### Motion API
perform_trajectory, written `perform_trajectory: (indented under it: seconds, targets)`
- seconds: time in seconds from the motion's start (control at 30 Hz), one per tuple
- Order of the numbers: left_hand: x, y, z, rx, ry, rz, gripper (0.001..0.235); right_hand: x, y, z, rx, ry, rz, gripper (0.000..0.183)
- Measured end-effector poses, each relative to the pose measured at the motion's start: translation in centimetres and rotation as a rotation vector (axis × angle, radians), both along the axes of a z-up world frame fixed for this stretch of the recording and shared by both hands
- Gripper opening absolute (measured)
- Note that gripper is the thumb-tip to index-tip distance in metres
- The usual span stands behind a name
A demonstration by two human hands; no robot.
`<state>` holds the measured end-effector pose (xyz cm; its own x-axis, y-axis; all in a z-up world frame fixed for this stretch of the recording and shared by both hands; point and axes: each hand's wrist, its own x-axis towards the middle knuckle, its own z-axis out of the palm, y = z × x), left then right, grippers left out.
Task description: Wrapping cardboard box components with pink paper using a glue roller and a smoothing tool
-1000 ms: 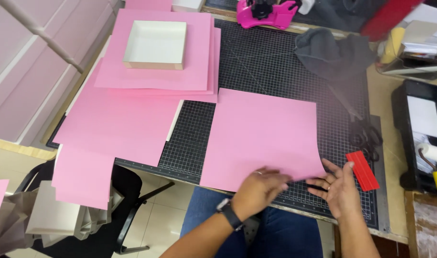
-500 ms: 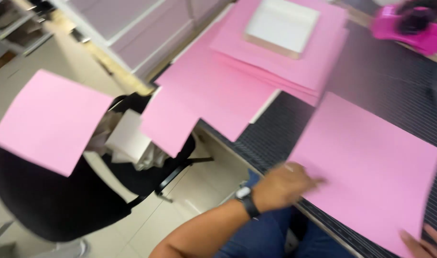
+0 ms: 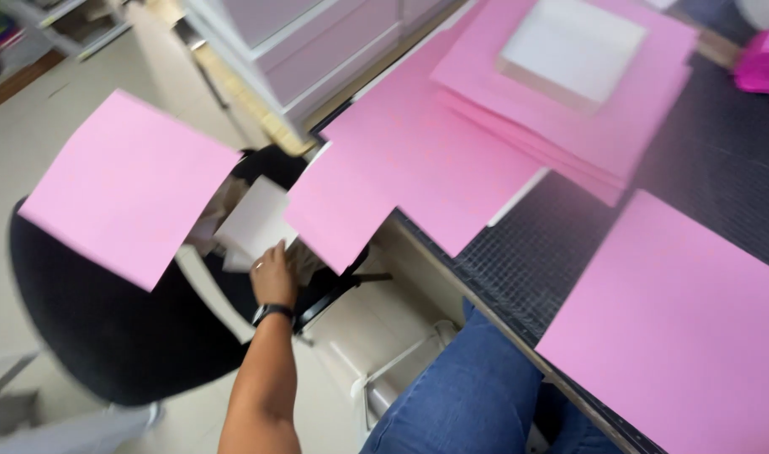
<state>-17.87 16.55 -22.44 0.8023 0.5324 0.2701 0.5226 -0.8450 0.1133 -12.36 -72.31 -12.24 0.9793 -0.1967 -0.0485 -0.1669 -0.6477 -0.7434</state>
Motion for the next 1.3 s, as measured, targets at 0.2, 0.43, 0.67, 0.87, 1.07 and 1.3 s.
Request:
perform_trajectory:
  seconds: [0.2, 0.43, 0.67, 0.87, 1.07, 1.3]
  targets:
    - [1.2, 1.5, 0.4, 0.018, 0.211, -0.04, 0.035, -6.0, 10.7, 8.7, -0.451, -0.333, 0.01, 0.047]
    - [-3.6, 3.1, 8.4, 0.144, 0.304, -0.048, 0.019, -6.4, 17.0, 10.4, -0.642, -0.414, 0.146, 0.061]
    - [-5.6, -0.2, 16.1, -0.241, 0.586, -0.212, 0.063, -7.0, 16.4, 10.5, -0.594, -0.28, 0.08, 0.063]
    - [0.5, -18.4, 39.1, -0.85, 0.799, -0.474, 0.076, -7.0, 21.4, 14.4, -0.262, -0.456, 0.022, 0.046]
    - [8.6, -37.0, 30.0, -2.206, 0.185, -0.972, 0.072, -5.8, 25.1, 15.4, 0.677, -0.235, -0.126, 0.08]
    - [10.6, -47.3, 25.9, -1.531, 0.263, -0.828, 0.063, -1.1, 22.1, 19.4, 0.496, -0.124, -0.527, 0.062]
